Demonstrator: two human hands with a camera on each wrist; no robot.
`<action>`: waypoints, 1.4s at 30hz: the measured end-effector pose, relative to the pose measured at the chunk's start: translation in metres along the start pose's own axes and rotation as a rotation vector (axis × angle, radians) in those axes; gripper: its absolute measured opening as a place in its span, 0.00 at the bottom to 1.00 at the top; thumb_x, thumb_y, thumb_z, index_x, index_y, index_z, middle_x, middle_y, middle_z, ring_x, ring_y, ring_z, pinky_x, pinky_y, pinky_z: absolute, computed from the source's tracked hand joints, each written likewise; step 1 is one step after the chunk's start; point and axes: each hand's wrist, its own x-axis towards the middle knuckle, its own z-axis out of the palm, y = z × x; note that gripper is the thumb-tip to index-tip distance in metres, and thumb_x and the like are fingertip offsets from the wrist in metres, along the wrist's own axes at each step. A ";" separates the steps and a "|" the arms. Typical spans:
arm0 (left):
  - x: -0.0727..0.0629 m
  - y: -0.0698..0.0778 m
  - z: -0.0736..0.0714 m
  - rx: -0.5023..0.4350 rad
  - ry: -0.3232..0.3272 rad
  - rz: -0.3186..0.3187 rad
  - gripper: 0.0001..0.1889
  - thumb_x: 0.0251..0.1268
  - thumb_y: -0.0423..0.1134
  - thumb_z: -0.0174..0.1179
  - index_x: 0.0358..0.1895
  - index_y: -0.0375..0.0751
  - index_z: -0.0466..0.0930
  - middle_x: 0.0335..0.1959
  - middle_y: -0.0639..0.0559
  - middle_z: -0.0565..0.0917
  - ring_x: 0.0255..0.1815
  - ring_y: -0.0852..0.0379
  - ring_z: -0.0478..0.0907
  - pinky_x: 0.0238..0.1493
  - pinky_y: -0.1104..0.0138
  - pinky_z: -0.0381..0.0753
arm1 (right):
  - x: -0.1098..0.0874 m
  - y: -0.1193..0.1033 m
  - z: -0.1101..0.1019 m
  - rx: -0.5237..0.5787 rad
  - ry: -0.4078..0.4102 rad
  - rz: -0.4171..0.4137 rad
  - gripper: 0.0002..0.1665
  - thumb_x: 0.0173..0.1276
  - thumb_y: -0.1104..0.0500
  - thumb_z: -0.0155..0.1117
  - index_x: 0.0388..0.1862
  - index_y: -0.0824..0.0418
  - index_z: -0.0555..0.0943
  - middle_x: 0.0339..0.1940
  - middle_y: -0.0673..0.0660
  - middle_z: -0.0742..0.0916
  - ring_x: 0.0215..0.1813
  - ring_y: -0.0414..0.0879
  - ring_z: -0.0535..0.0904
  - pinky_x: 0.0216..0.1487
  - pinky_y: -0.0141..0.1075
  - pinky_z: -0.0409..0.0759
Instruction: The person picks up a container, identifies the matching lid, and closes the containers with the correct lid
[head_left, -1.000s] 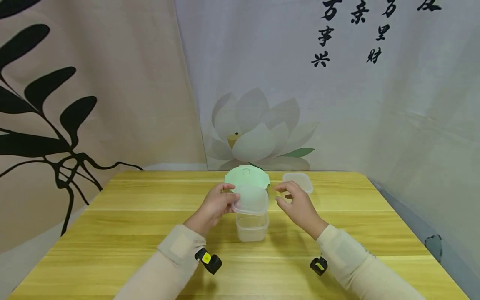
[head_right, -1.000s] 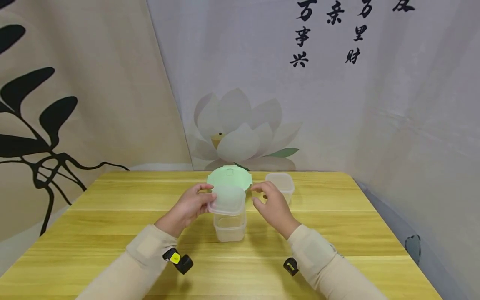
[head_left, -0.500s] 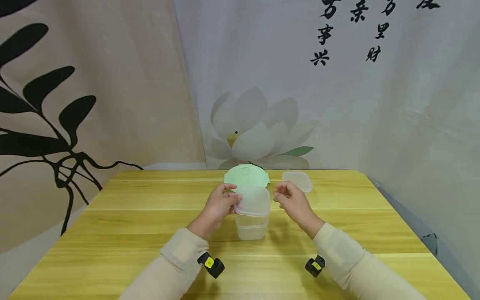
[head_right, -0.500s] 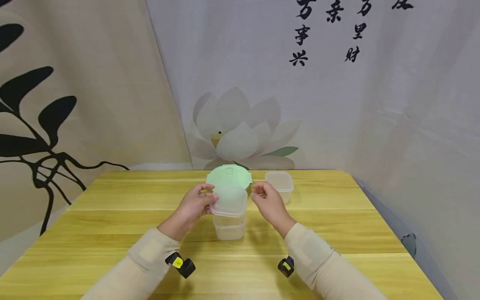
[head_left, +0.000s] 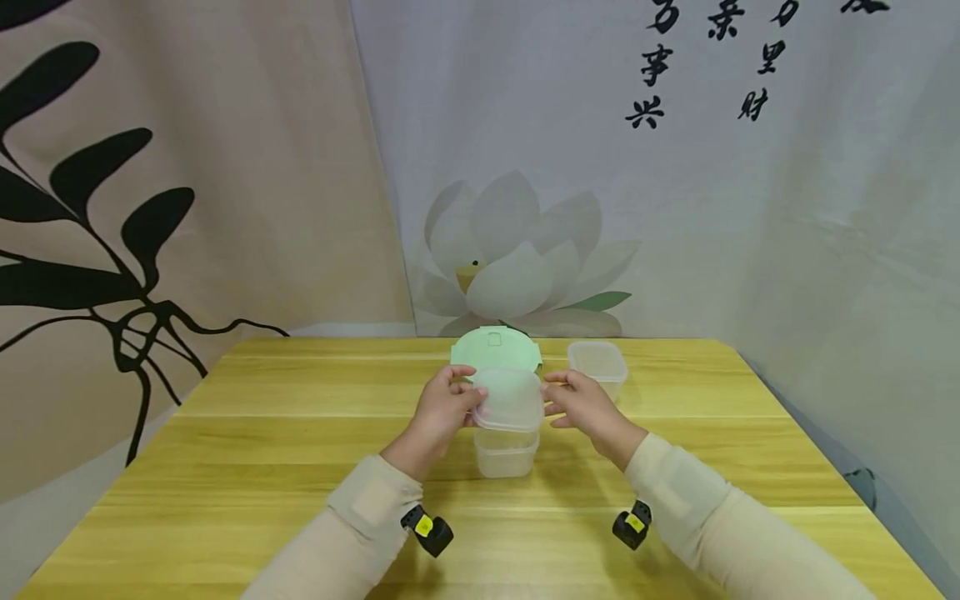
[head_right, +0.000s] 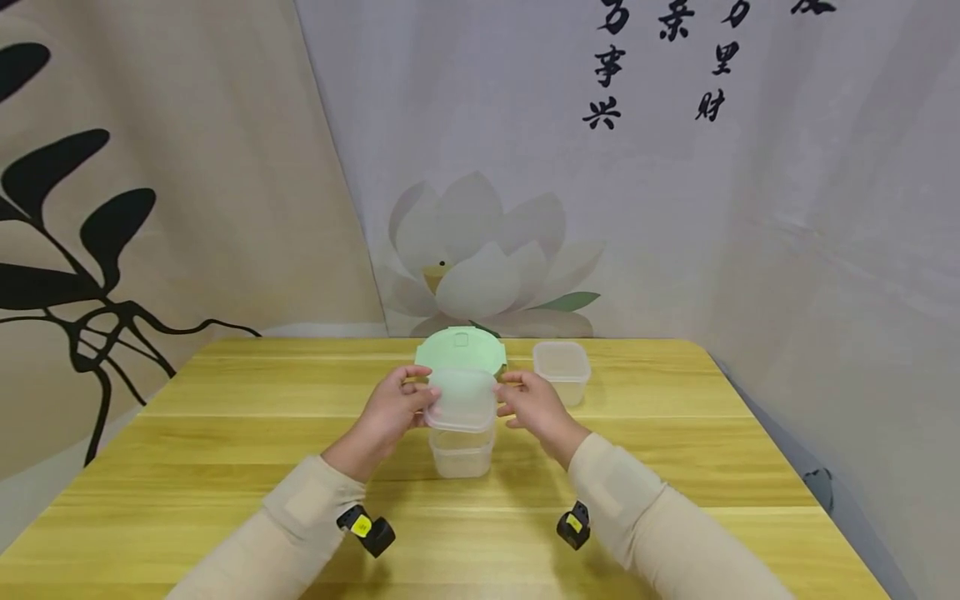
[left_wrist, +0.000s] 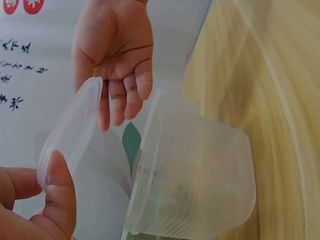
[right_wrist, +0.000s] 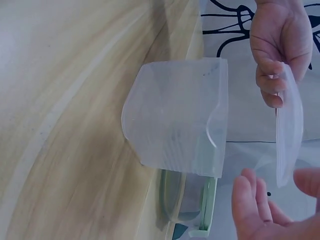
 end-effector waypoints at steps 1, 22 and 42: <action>0.001 -0.001 0.001 0.004 0.001 0.000 0.19 0.68 0.29 0.56 0.60 0.31 0.66 0.36 0.44 0.78 0.26 0.58 0.74 0.28 0.70 0.78 | 0.001 0.000 0.000 0.002 -0.002 0.002 0.29 0.75 0.53 0.52 0.67 0.70 0.66 0.54 0.67 0.80 0.46 0.52 0.82 0.48 0.45 0.82; 0.003 -0.005 0.002 0.118 -0.048 0.019 0.21 0.67 0.26 0.56 0.62 0.30 0.66 0.35 0.42 0.78 0.28 0.56 0.74 0.27 0.69 0.80 | 0.008 -0.001 0.003 -0.009 0.002 0.014 0.20 0.72 0.61 0.56 0.58 0.70 0.73 0.38 0.59 0.83 0.33 0.45 0.79 0.40 0.42 0.83; 0.002 -0.010 0.002 0.160 -0.025 0.015 0.19 0.64 0.24 0.58 0.56 0.29 0.66 0.29 0.45 0.74 0.26 0.56 0.73 0.23 0.71 0.76 | 0.015 0.005 0.008 -0.028 -0.012 0.027 0.17 0.71 0.62 0.56 0.56 0.68 0.74 0.35 0.57 0.82 0.32 0.44 0.78 0.36 0.38 0.82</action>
